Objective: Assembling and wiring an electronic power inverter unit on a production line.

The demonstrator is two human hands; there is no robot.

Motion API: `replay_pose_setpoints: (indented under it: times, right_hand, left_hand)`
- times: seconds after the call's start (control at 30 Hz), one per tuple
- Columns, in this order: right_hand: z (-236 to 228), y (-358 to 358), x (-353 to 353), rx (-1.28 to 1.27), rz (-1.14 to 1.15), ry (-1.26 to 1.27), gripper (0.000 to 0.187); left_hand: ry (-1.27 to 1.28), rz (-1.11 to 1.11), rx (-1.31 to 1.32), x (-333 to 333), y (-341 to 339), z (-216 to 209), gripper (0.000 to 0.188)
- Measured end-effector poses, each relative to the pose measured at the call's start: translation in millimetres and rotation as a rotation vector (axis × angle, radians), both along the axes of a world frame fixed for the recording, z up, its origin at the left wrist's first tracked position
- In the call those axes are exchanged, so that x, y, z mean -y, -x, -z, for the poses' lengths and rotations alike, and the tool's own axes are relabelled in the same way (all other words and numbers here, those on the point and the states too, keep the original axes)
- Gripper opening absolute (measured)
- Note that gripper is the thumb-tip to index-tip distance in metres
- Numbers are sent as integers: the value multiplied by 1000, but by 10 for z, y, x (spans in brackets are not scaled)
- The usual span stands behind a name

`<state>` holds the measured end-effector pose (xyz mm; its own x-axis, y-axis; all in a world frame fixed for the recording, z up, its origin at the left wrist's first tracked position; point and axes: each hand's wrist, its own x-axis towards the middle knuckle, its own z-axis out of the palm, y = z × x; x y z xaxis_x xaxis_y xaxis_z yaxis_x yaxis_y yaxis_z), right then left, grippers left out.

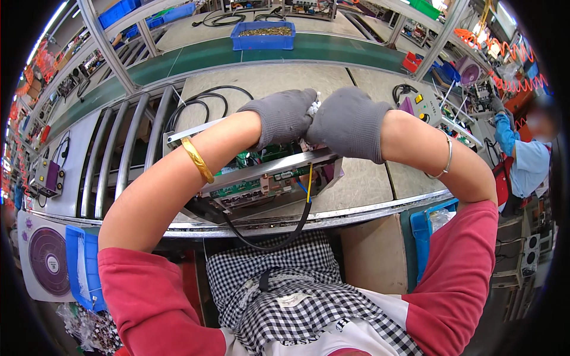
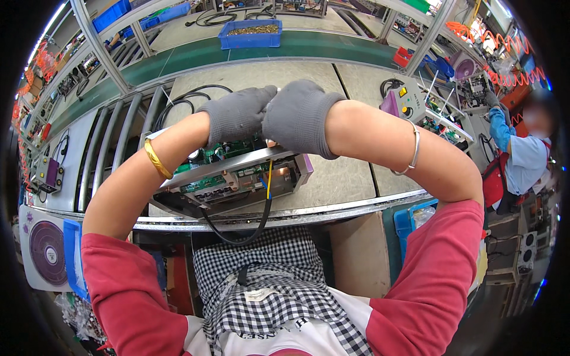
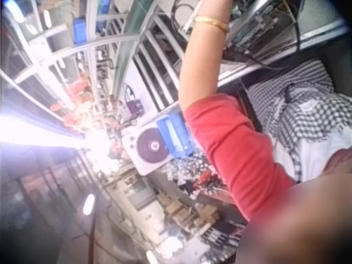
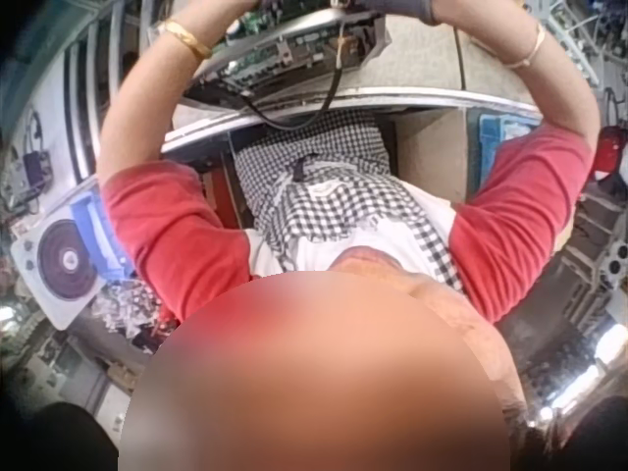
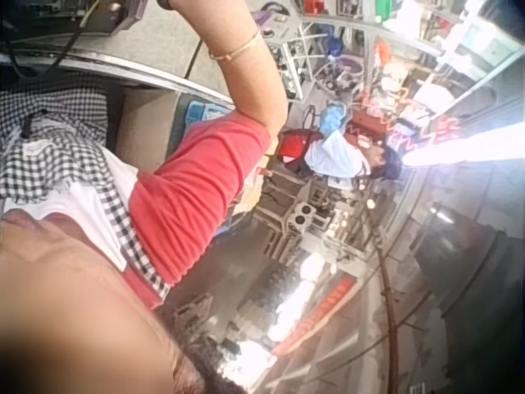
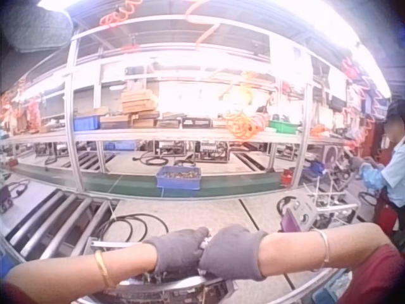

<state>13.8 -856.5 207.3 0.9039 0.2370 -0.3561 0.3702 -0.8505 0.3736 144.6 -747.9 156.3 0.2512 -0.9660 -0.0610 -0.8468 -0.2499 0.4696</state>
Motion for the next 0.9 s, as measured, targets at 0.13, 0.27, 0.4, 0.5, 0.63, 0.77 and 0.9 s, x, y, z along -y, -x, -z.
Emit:
replay_pose_setpoints:
  times: [0.13, 0.27, 0.4, 0.5, 0.63, 0.77, 0.9]
  right_hand:
    - [9, 34, 49, 35, 51, 61, 18]
    - [16, 89, 126, 64, 25, 5, 17]
    - [29, 106, 168, 51, -15, -96, 18]
    - [55, 87, 164, 86, -76, -153, 16]
    - [92, -35, 97, 62, -117, -51, 13]
    - [66, -95, 60, 11, -110, -98, 16]
    - [88, -106, 38, 12, -76, -133, 18]
  left_hand:
    - [-28, -3, -35, 13, 23, -36, 48]
    - [-44, 12, -69, 40, -2, -53, 48]
    - [16, -7, -43, 80, -4, 15, 50]
    - [-28, -25, -91, 130, -39, 43, 54]
    - [55, 74, -170, 138, -78, 84, 56]
    - [132, 163, -83, 164, -108, 136, 52]
    - [214, 151, -48, 131, -103, 185, 46]
